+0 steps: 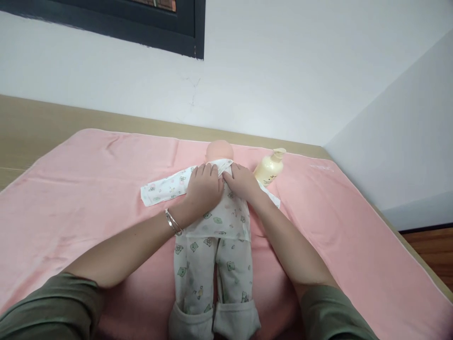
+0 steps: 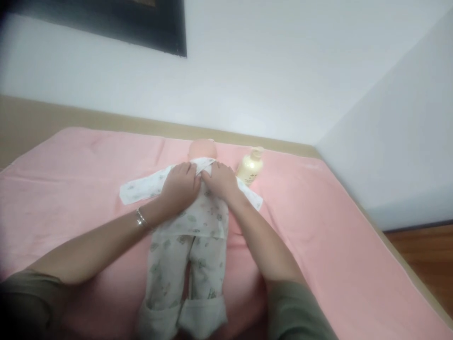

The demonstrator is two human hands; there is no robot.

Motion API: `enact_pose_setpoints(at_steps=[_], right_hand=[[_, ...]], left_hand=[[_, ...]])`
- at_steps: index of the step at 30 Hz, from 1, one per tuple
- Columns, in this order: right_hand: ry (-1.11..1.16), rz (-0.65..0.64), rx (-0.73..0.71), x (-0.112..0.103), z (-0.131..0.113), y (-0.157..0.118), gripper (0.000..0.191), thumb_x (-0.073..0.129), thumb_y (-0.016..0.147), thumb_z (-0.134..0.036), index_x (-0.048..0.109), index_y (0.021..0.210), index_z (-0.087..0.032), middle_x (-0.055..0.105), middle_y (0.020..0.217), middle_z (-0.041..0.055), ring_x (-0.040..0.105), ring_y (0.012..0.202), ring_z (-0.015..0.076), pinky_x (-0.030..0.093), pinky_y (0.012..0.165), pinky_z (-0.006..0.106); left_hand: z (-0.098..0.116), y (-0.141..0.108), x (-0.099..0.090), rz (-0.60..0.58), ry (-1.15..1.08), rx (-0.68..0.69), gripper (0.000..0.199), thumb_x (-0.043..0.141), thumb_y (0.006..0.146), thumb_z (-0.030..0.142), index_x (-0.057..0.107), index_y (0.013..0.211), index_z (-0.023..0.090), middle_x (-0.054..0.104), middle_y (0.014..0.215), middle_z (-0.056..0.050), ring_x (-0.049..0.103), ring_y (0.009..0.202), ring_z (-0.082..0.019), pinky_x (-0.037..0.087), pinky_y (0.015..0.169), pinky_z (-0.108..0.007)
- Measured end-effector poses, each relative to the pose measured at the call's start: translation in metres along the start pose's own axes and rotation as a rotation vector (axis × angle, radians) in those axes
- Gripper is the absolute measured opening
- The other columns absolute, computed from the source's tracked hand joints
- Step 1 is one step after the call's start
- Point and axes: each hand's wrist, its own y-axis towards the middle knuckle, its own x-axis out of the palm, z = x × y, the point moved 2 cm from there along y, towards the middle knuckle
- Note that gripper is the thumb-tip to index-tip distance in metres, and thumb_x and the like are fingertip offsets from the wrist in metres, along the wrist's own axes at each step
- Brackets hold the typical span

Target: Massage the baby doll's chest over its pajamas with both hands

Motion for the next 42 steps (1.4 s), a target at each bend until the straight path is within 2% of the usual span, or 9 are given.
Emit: enact_pose_setpoints(at_steps=[3, 7, 9, 13, 18, 21, 29, 36, 42], right_hand=[[0.022, 0.006, 0.000, -0.001, 0.000, 0.000, 0.034, 0.038, 0.099, -0.039, 0.060, 0.107, -0.014, 0.068, 0.120, 0.0169, 0.062, 0.108, 0.0293, 0.045, 0.093, 0.040], [0.024, 0.022, -0.003, 0.000, -0.001, -0.002, 0.035, 0.038, 0.100, -0.041, 0.060, 0.107, -0.014, 0.069, 0.119, 0.0166, 0.063, 0.107, 0.0293, 0.044, 0.094, 0.040], [0.022, 0.032, 0.003, 0.001, 0.000, -0.001, 0.037, 0.039, 0.099, -0.043, 0.060, 0.108, -0.014, 0.069, 0.118, 0.0162, 0.063, 0.105, 0.0294, 0.045, 0.093, 0.039], [0.025, 0.035, 0.012, 0.004, 0.004, 0.001, 0.039, 0.040, 0.097, -0.045, 0.060, 0.111, -0.014, 0.070, 0.116, 0.0155, 0.063, 0.104, 0.0290, 0.046, 0.089, 0.037], [-0.008, -0.021, 0.010, 0.008, 0.008, 0.005, 0.040, 0.038, 0.097, -0.046, 0.064, 0.104, -0.016, 0.071, 0.108, 0.0143, 0.064, 0.101, 0.0292, 0.046, 0.086, 0.037], [-0.008, -0.052, 0.000, 0.009, 0.011, 0.008, 0.039, 0.038, 0.096, -0.046, 0.064, 0.103, -0.018, 0.071, 0.106, 0.0135, 0.064, 0.099, 0.0293, 0.046, 0.083, 0.037], [0.028, -0.045, -0.002, 0.007, 0.012, 0.006, 0.040, 0.038, 0.097, -0.049, 0.065, 0.106, -0.020, 0.072, 0.108, 0.0107, 0.063, 0.099, 0.0280, 0.047, 0.082, 0.036], [-0.052, 0.030, 0.005, 0.006, 0.002, -0.001, 0.038, 0.037, 0.099, -0.042, 0.063, 0.111, -0.017, 0.070, 0.111, 0.0131, 0.062, 0.103, 0.0283, 0.045, 0.089, 0.038], [0.011, 0.054, 0.041, 0.007, 0.003, 0.002, 0.042, 0.040, 0.098, -0.044, 0.057, 0.123, -0.016, 0.068, 0.119, 0.0134, 0.061, 0.109, 0.0302, 0.044, 0.092, 0.039]], left_hand=[[-0.008, 0.006, 0.002, -0.045, -0.052, -0.049, 0.027, 0.040, 0.096, 0.031, 0.059, 0.106, 0.015, 0.065, 0.110, -0.018, 0.059, 0.110, -0.034, 0.045, 0.093, -0.045], [-0.029, 0.024, 0.008, -0.207, -0.192, -0.158, 0.038, 0.034, 0.099, 0.040, 0.059, 0.109, 0.014, 0.066, 0.111, -0.017, 0.061, 0.106, -0.031, 0.048, 0.092, -0.042], [-0.035, 0.029, 0.010, -0.241, -0.213, -0.193, 0.042, 0.032, 0.099, 0.042, 0.059, 0.113, 0.014, 0.066, 0.112, -0.016, 0.062, 0.107, -0.030, 0.048, 0.091, -0.041], [-0.028, 0.024, 0.009, -0.186, -0.110, -0.175, 0.040, 0.032, 0.100, 0.039, 0.060, 0.109, 0.012, 0.067, 0.106, -0.017, 0.062, 0.104, -0.032, 0.048, 0.092, -0.043], [-0.006, 0.006, 0.003, -0.005, 0.008, -0.049, 0.032, 0.037, 0.098, 0.032, 0.060, 0.107, 0.011, 0.065, 0.107, -0.019, 0.059, 0.104, -0.034, 0.046, 0.092, -0.045], [0.000, 0.002, 0.001, 0.036, 0.001, 0.013, 0.027, 0.039, 0.096, 0.025, 0.060, 0.104, 0.011, 0.064, 0.105, -0.018, 0.059, 0.101, -0.032, 0.047, 0.089, -0.043], [-0.016, 0.016, 0.005, -0.058, -0.130, -0.098, 0.021, 0.046, 0.089, 0.032, 0.058, 0.096, 0.016, 0.067, 0.103, -0.016, 0.060, 0.101, -0.032, 0.049, 0.091, -0.045], [-0.020, 0.019, 0.006, -0.106, -0.179, -0.154, 0.033, 0.046, 0.086, 0.037, 0.060, 0.104, 0.013, 0.067, 0.108, -0.017, 0.060, 0.104, -0.033, 0.049, 0.096, -0.046], [-0.026, 0.024, 0.001, -0.173, -0.245, -0.225, 0.047, 0.052, 0.081, 0.047, 0.062, 0.112, 0.013, 0.066, 0.116, -0.017, 0.061, 0.111, -0.034, 0.049, 0.097, -0.045]])
